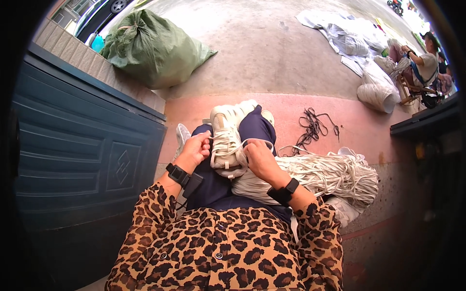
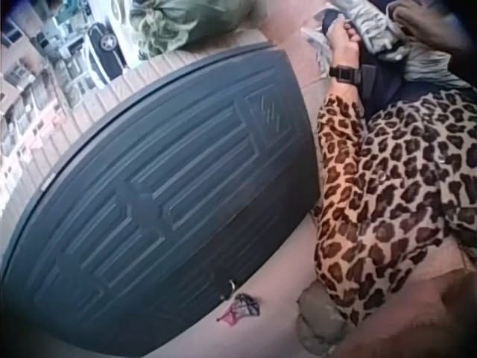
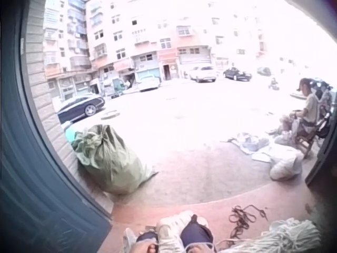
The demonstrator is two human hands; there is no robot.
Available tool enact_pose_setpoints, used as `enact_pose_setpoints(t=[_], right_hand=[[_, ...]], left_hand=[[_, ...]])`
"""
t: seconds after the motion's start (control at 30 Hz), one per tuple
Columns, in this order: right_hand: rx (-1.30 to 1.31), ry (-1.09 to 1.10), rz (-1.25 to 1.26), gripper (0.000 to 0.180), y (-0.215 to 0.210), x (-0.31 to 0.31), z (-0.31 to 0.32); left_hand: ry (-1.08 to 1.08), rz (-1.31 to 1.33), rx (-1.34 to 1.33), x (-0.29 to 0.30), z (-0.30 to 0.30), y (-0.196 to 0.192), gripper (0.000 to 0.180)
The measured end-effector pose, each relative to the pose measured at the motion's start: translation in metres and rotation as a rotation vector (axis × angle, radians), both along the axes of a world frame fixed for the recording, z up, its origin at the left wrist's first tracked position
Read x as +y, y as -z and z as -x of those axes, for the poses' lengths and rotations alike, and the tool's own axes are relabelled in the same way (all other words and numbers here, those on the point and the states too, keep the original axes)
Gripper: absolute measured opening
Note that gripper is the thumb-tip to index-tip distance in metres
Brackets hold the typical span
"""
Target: Bundling shoes together using long laces in a shoe manufacturing setting.
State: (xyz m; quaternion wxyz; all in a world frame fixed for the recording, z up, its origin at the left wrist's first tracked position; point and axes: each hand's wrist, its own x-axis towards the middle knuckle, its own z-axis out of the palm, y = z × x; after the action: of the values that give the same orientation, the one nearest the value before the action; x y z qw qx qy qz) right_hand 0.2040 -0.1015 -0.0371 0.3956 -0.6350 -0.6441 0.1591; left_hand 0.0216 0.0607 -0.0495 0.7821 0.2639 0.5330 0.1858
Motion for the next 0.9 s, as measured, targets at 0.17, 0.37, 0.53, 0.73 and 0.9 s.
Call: enact_pose_setpoints(t=[0.17, 0.37, 0.53, 0.73, 0.9], right_hand=[[-0.1, 0.002, 0.042, 0.009, 0.004, 0.001, 0.0], [-0.339, 0.048, 0.091, 0.013, -0.006, 0.004, 0.011], [-0.513, 0.062, 0.164, 0.015, -0.012, 0.005, 0.02], [-0.678, 0.0, 0.192, 0.012, -0.022, 0.004, 0.023], [-0.66, -0.012, 0.135, 0.012, -0.012, 0.007, 0.026]], left_hand=[[-0.232, -0.141, -0.346, 0.036, 0.009, -0.04, 0.014], [-0.356, -0.389, -0.601, 0.118, 0.102, -0.12, 0.019], [-0.305, -0.544, -0.27, 0.095, 0.102, -0.127, 0.019], [0.449, -0.698, 0.28, -0.007, 0.065, -0.056, 0.019], [0.595, -0.788, 0.225, -0.047, 0.05, -0.033, 0.019]])
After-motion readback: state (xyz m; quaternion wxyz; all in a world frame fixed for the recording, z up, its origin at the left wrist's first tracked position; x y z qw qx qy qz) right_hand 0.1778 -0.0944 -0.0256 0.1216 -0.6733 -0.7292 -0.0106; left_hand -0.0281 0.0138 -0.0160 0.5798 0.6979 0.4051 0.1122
